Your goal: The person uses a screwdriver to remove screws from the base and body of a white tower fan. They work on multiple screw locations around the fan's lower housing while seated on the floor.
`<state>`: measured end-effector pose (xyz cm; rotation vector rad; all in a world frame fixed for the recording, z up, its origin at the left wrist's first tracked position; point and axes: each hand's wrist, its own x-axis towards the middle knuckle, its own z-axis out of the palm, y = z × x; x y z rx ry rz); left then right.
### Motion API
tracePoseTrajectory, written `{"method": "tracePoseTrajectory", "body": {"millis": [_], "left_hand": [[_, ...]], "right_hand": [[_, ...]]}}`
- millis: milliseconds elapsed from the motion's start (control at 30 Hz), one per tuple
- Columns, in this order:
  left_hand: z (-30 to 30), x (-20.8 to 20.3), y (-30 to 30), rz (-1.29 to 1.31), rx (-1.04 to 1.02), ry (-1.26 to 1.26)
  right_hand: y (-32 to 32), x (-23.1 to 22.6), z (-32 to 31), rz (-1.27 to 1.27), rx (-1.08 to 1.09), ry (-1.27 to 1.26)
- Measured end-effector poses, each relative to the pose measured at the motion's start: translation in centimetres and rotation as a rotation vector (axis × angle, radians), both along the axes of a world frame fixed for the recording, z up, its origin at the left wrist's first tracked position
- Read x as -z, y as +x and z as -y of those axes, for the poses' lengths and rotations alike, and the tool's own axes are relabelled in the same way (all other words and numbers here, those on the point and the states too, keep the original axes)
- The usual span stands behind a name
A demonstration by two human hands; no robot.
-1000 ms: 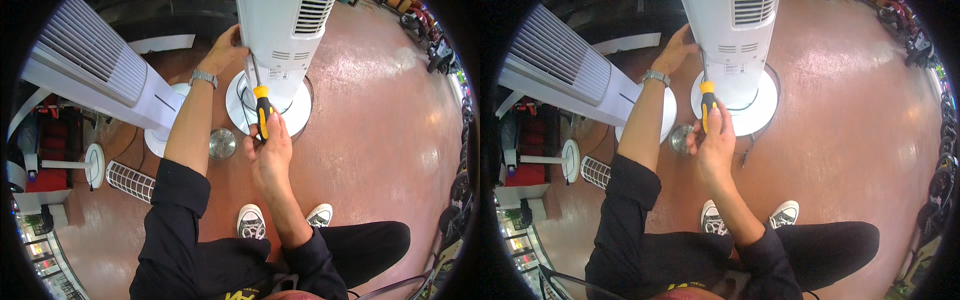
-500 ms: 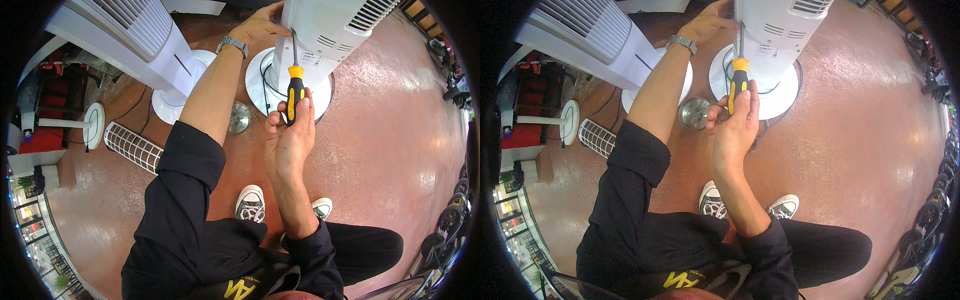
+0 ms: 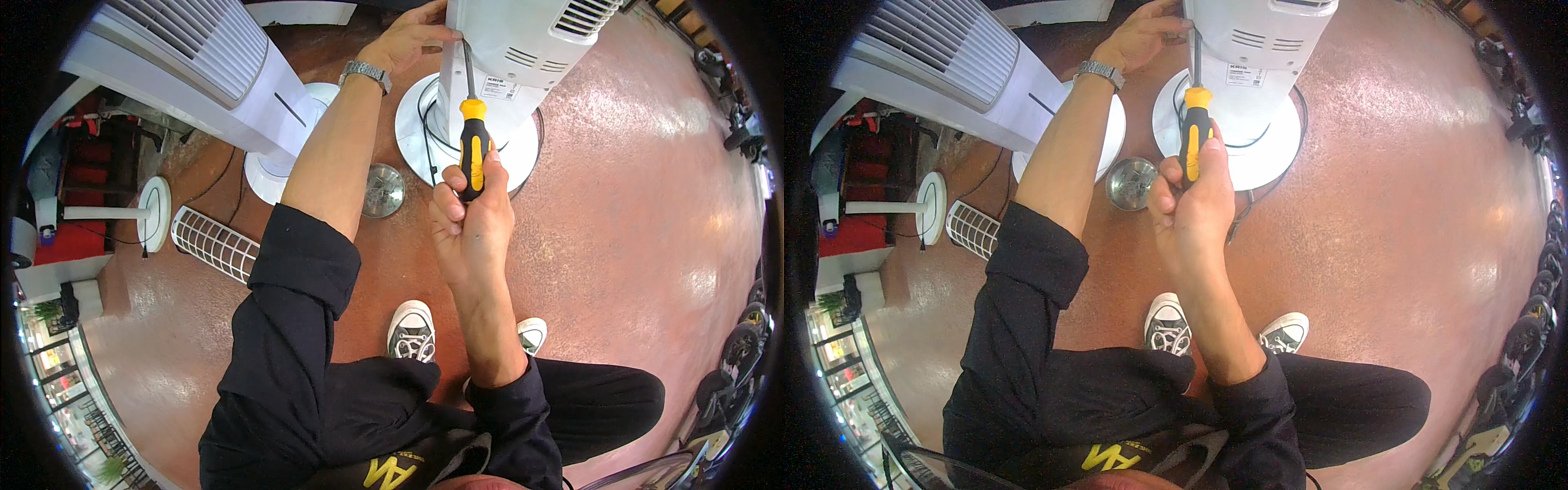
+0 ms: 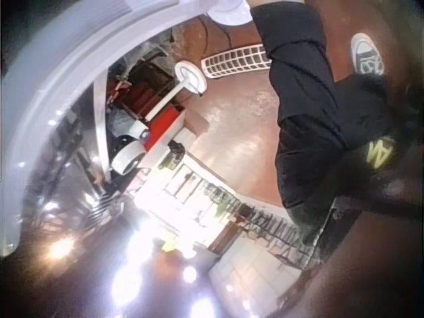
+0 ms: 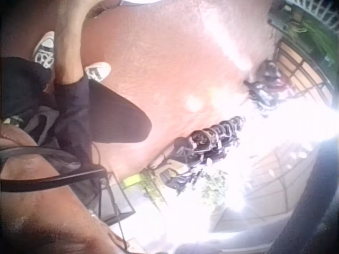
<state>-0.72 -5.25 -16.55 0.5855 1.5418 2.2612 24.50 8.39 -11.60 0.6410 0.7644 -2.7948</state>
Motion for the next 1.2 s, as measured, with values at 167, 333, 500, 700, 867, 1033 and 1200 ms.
{"method": "tracePoseTrajectory", "body": {"millis": [167, 333, 500, 700, 867, 1033, 1200], "left_hand": [[-0.1, -0.3, 0.5, -0.074, -0.009, 0.022], [-0.2, 0.0, 0.3, -0.129, 0.024, 0.059], [0.0, 0.1, -0.1, -0.098, 0.035, 0.080], [0.0, 0.2, 0.2, -0.090, -0.018, 0.025], [-0.1, 0.3, 0.1, -0.105, -0.003, 0.052], [0.1, 1.4, -0.3, -0.107, -0.059, -0.003], [-0.3, 1.8, 0.3, -0.142, -0.171, -0.132]], "right_hand": [[-0.1, 0.2, -0.2, 0.001, -0.028, -0.010], [-0.2, 1.0, -0.4, 0.004, -0.027, -0.293], [-0.3, 0.1, 0.0, -0.035, 0.016, -0.022], [-0.5, 0.6, 0.4, -0.097, 0.037, 0.123], [-0.5, 1.7, 1.2, -0.225, 0.095, 0.582], [-0.6, 2.3, 0.5, -0.341, 0.039, 1.012], [-1.4, -0.7, -1.3, -0.065, -0.048, 0.204]]}}
